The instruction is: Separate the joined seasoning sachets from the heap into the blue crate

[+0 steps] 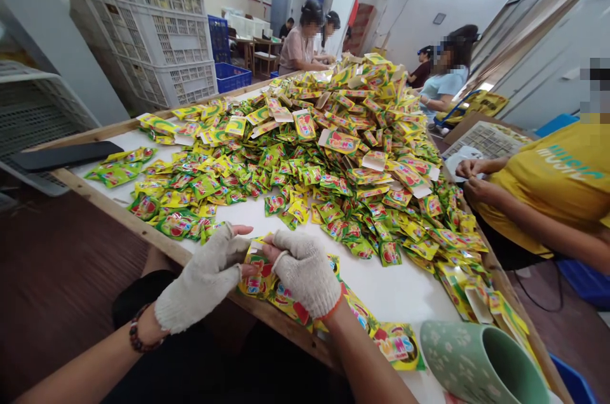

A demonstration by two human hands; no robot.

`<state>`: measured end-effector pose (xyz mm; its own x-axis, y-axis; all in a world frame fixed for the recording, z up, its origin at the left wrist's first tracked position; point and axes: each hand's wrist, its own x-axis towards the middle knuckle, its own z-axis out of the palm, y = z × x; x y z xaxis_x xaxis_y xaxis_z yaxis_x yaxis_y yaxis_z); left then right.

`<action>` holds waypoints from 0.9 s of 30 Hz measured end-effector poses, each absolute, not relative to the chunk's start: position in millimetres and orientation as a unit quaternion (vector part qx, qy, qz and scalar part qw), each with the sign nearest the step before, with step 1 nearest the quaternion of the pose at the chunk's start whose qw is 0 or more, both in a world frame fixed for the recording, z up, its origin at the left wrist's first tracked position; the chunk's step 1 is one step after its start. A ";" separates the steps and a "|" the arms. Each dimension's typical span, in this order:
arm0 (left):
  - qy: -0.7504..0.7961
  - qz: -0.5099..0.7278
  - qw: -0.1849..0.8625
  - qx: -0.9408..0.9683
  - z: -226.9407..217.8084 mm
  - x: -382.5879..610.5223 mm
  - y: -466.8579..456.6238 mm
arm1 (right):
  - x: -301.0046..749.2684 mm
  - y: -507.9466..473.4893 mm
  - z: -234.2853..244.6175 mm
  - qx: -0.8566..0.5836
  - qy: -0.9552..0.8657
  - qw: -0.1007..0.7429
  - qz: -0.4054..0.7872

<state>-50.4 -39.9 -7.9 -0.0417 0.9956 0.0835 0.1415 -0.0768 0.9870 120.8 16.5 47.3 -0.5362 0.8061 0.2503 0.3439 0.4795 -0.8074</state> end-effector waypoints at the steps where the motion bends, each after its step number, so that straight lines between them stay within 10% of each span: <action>1: 0.523 0.493 0.432 0.544 -8.1 -50.0 -40.3 | 121.8 16.9 48.4 -0.359 -0.803 0.314 0.358; 8: 0.525 0.474 0.367 0.604 -4.7 -47.8 -36.9 | 141.4 16.2 49.8 -0.291 -0.872 0.225 0.323; 20: 0.566 0.418 0.276 0.655 10.7 -44.4 -20.1 | 143.6 14.4 33.6 -0.434 -0.752 0.325 0.375; 27: 0.641 0.165 0.271 0.699 13.0 -37.4 10.4 | 206.6 13.3 57.6 -0.558 -0.731 0.293 0.261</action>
